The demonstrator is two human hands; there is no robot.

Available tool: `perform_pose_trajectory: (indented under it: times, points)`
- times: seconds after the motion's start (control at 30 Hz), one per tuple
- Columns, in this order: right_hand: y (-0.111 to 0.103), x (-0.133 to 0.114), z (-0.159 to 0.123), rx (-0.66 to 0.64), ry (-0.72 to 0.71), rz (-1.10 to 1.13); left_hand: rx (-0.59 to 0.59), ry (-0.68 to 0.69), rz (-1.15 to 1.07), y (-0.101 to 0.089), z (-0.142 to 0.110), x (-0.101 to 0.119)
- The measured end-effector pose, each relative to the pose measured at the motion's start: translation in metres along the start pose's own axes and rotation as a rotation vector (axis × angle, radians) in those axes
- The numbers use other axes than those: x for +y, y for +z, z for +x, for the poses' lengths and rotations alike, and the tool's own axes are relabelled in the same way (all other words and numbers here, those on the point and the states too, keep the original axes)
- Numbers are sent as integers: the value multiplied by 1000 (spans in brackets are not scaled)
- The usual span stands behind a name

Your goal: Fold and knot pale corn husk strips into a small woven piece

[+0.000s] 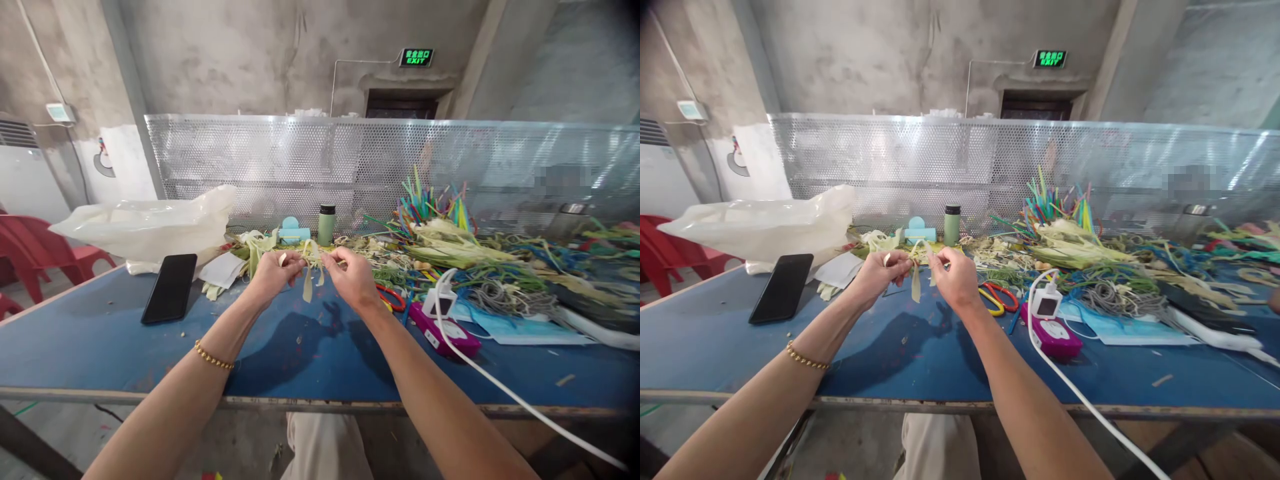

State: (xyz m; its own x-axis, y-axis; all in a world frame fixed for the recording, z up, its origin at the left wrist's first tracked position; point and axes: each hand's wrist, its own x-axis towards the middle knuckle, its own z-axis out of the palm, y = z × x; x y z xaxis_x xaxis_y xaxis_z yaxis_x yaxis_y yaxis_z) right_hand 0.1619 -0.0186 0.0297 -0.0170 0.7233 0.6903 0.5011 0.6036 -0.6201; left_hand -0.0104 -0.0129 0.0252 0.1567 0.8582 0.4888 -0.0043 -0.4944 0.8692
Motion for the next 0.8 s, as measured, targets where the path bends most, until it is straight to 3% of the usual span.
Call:
perform_pose_trajectory:
  times: [0.1,0.23,0.4,0.8]
  points:
    - [1,-3,-1,-129,11,79,62,10,18,1,2,-4]
    - [4,-8,-6,-289,161,262,74,12,3,2,2,-5]
    - [3,-6,-7,-305,228,410,22,-35,-85,1,1,-1]
    - [-3,0,-3,-339,129,273,-20,-92,-184,-5,0,-1]
